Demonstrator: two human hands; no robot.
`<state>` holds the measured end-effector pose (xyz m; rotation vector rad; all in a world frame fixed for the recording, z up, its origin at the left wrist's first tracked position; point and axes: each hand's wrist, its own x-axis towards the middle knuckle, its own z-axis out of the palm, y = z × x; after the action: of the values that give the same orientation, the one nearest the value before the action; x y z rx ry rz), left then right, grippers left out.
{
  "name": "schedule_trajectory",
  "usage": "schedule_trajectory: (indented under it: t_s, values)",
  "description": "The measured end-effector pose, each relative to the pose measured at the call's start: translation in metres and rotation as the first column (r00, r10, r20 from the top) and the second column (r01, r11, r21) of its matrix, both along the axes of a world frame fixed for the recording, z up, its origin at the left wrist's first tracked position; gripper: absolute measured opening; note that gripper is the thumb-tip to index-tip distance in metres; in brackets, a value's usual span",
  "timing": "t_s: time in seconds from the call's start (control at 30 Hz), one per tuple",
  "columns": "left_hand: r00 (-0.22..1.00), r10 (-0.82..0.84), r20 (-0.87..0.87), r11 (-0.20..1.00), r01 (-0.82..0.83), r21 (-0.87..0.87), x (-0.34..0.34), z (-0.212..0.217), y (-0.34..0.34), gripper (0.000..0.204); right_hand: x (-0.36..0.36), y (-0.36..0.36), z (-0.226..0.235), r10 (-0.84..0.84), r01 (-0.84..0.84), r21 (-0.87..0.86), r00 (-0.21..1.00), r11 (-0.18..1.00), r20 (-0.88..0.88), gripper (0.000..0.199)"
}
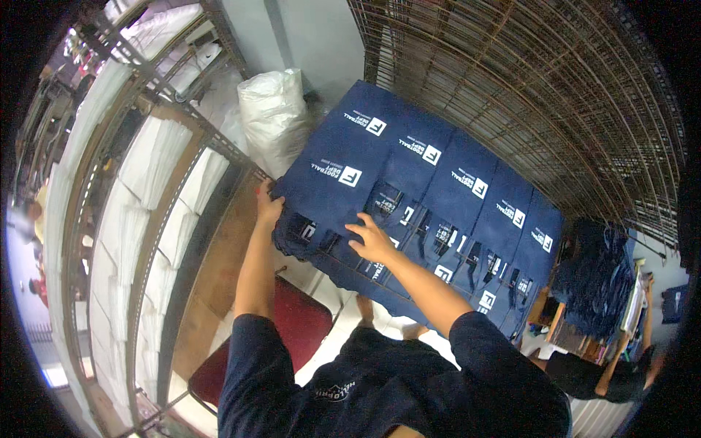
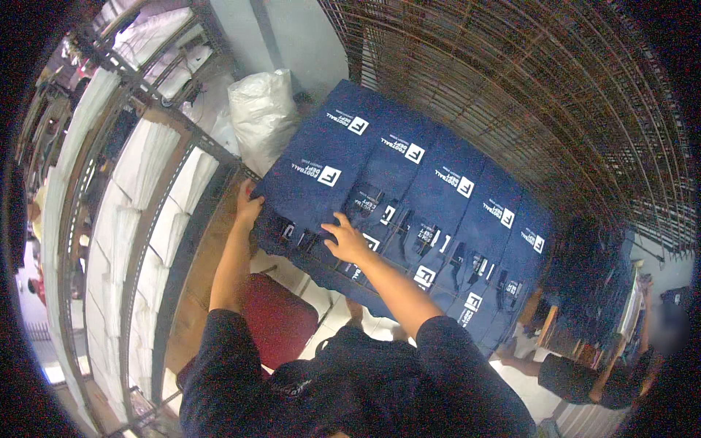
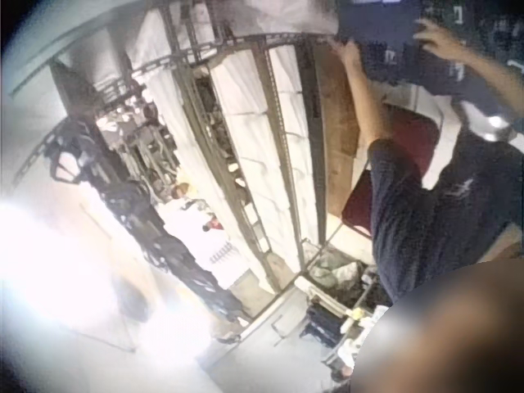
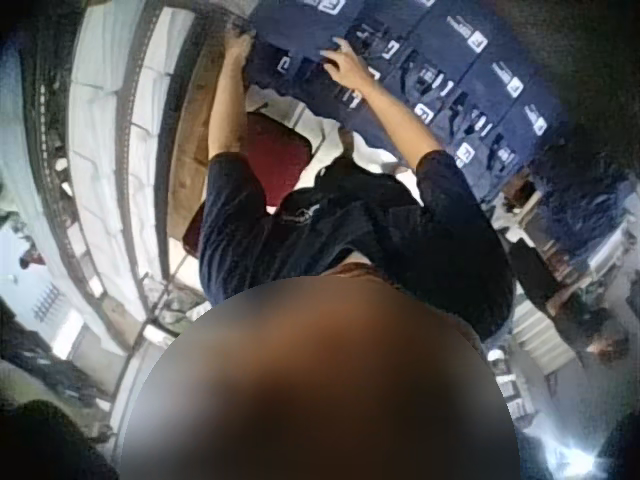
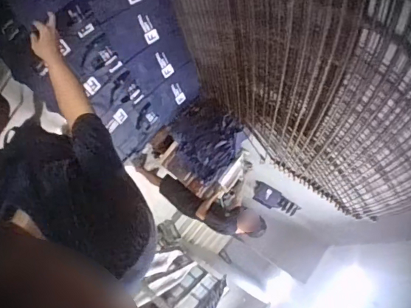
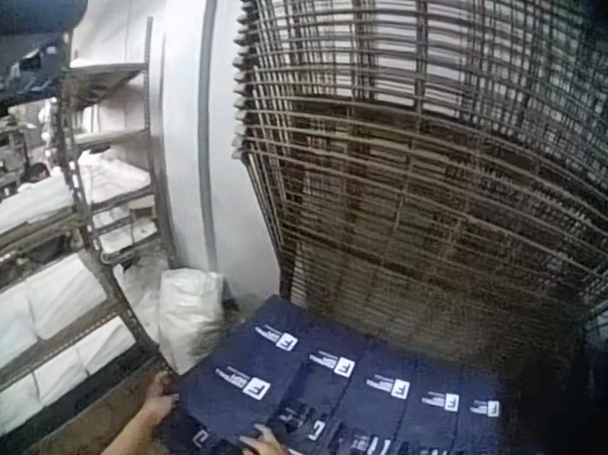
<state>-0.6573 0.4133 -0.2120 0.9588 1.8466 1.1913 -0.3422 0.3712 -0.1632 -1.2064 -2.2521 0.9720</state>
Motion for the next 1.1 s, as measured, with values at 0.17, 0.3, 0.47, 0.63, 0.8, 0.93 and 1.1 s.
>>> schedule_trajectory:
  t_s: [0.17, 0.3, 0.47, 0.63, 0.8, 0.93, 1.1]
  values:
    - [0.972, 0.041, -0.233, 0.999, -0.038, 0.016, -0.024, -0.069, 0.022, 0.074, 0.066, -0.019, -0.010, 0.073, -0.050, -0.190, 0.990, 0.980, 0.119, 0.040]
    - [0.990, 0.127, -0.062, 0.992, -0.125, 0.035, 0.002, -0.019, 0.019, 0.070, 0.159, -0.069, -0.015, -0.109, 0.165, -0.265, 0.971, 0.950, 0.212, 0.038]
    - [0.976, 0.195, -0.095, 0.962, -0.171, 0.211, -0.015, -0.060, 0.016, 0.066, 0.243, -0.123, -0.012, -0.301, 0.409, -0.304, 0.889, 0.861, 0.344, 0.036]
    - [0.980, 0.186, -0.066, 0.970, -0.173, 0.173, -0.009, -0.050, 0.019, 0.065, 0.272, -0.158, -0.018, -0.391, 0.590, -0.332, 0.771, 0.736, 0.503, 0.039]
    - [0.979, 0.190, -0.079, 0.963, -0.170, 0.208, -0.012, -0.066, 0.019, 0.063, 0.277, -0.168, -0.018, -0.379, 0.619, -0.354, 0.744, 0.701, 0.550, 0.041]
    - [0.971, 0.221, -0.087, 0.966, -0.206, 0.156, -0.008, -0.060, 0.019, 0.063, 0.280, -0.173, -0.018, -0.403, 0.637, -0.344, 0.733, 0.690, 0.549, 0.040]
    - [0.968, 0.248, -0.029, 0.963, -0.243, 0.119, -0.006, -0.061, 0.023, 0.062, 0.283, -0.177, -0.010, -0.376, 0.658, -0.350, 0.703, 0.667, 0.604, 0.040]
